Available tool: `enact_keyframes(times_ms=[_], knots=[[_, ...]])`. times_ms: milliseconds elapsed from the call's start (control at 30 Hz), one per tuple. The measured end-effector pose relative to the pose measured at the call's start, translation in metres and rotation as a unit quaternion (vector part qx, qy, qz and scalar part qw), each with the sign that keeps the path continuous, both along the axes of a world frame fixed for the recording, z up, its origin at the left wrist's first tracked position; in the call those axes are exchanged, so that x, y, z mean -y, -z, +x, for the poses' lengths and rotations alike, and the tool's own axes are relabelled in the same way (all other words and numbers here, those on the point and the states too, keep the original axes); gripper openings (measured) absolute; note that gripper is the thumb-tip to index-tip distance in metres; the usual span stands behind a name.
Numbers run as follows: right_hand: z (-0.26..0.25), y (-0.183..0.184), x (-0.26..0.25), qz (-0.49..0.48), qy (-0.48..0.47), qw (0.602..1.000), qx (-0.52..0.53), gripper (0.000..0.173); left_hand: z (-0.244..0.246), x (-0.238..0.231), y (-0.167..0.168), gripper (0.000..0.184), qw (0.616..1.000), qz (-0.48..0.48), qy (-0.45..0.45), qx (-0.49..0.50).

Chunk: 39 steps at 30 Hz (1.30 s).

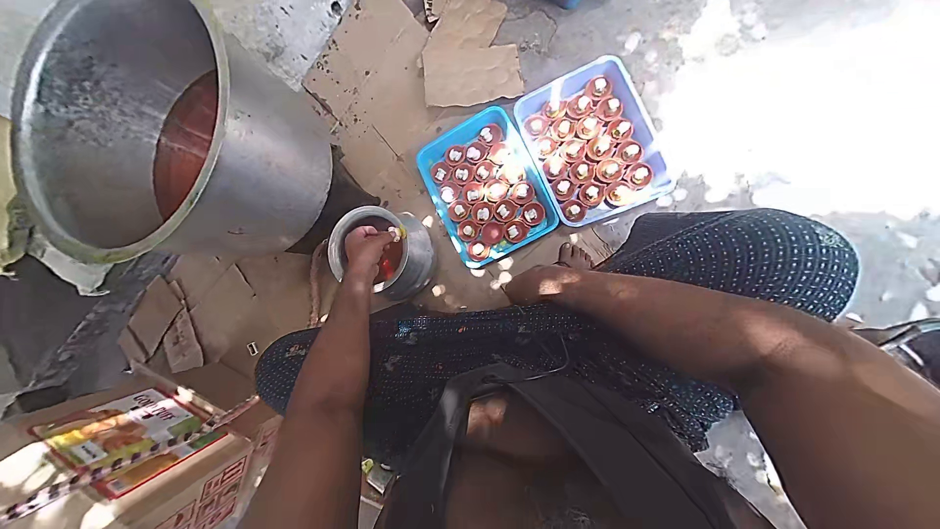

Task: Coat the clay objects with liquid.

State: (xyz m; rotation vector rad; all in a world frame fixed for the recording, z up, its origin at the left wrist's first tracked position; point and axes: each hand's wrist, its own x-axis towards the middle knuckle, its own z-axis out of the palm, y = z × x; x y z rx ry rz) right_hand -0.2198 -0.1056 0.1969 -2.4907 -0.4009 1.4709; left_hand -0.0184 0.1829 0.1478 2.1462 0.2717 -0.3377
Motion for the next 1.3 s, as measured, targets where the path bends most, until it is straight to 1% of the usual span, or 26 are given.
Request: enact_keyframes(times_ms=[67,133,167,233,300,433,467,567,633,667,700,767,867,1000,1067,1200,1300], knots=[[-0.001,0.002,0.002,0.001,-0.01,1.0,0.0,0.022,-0.002,0.015,-0.002,0.034,1.0,-0.008,0.017,0.022],[-0.001,0.013,0.001,-0.004,-0.022,1.0,0.003,0.022,-0.003,0.035,0.003,0.033,0.996,-0.004,0.083,0.042],[0.001,0.011,0.0,-0.007,-0.017,1.0,-0.011,0.024,-0.003,0.048,0.008,0.033,0.992,-0.004,0.123,0.042],[0.007,-0.003,0.0,-0.025,-0.012,0.998,-0.05,0.026,-0.003,0.077,0.024,0.033,0.98,0.016,0.198,0.027],[0.01,-0.007,0.004,-0.026,-0.011,0.998,-0.061,0.027,-0.002,0.107,0.046,0.037,0.966,0.044,0.253,0.016],[0.008,0.015,0.011,0.003,0.009,0.999,-0.036,0.025,-0.001,0.158,0.079,0.033,0.933,0.14,0.332,-0.021],[0.01,0.013,0.013,0.004,0.009,0.999,-0.049,0.025,0.0,0.167,0.088,0.031,0.925,0.157,0.346,-0.021],[0.015,0.011,0.019,0.004,0.018,0.996,-0.083,0.025,0.0,0.183,0.118,0.024,0.912,0.185,0.365,-0.014],[0.013,0.017,0.023,0.008,0.033,0.996,-0.083,0.027,-0.001,0.192,0.131,0.025,0.904,0.204,0.376,-0.03],[0.012,0.02,0.025,0.013,0.033,0.996,-0.083,0.028,-0.003,0.197,0.134,0.026,0.896,0.224,0.38,-0.046],[0.014,0.018,0.027,0.009,0.016,0.996,-0.092,0.028,-0.004,0.202,0.134,0.026,0.891,0.241,0.379,-0.06],[0.017,0.009,0.035,0.03,-0.022,0.995,-0.089,0.029,-0.006,0.208,0.138,0.028,0.885,0.264,0.377,-0.077],[0.021,-0.009,0.04,0.035,-0.018,0.992,-0.119,0.036,-0.006,0.21,0.147,0.026,0.88,0.276,0.381,-0.066],[0.024,0.018,0.036,0.038,-0.006,0.991,-0.128,0.03,-0.009,0.21,0.15,0.027,0.872,0.28,0.396,-0.056],[0.026,0.019,0.035,0.032,-0.006,0.991,-0.13,0.03,-0.011,0.208,0.152,0.029,0.865,0.28,0.413,-0.046],[0.025,0.007,0.034,0.034,0.0,0.992,-0.122,0.034,-0.017,0.206,0.154,0.026,0.85,0.275,0.449,-0.018],[0.024,0.012,0.033,0.04,-0.006,0.993,-0.107,0.03,-0.02,0.203,0.158,0.024,0.854,0.267,0.447,0.006]])
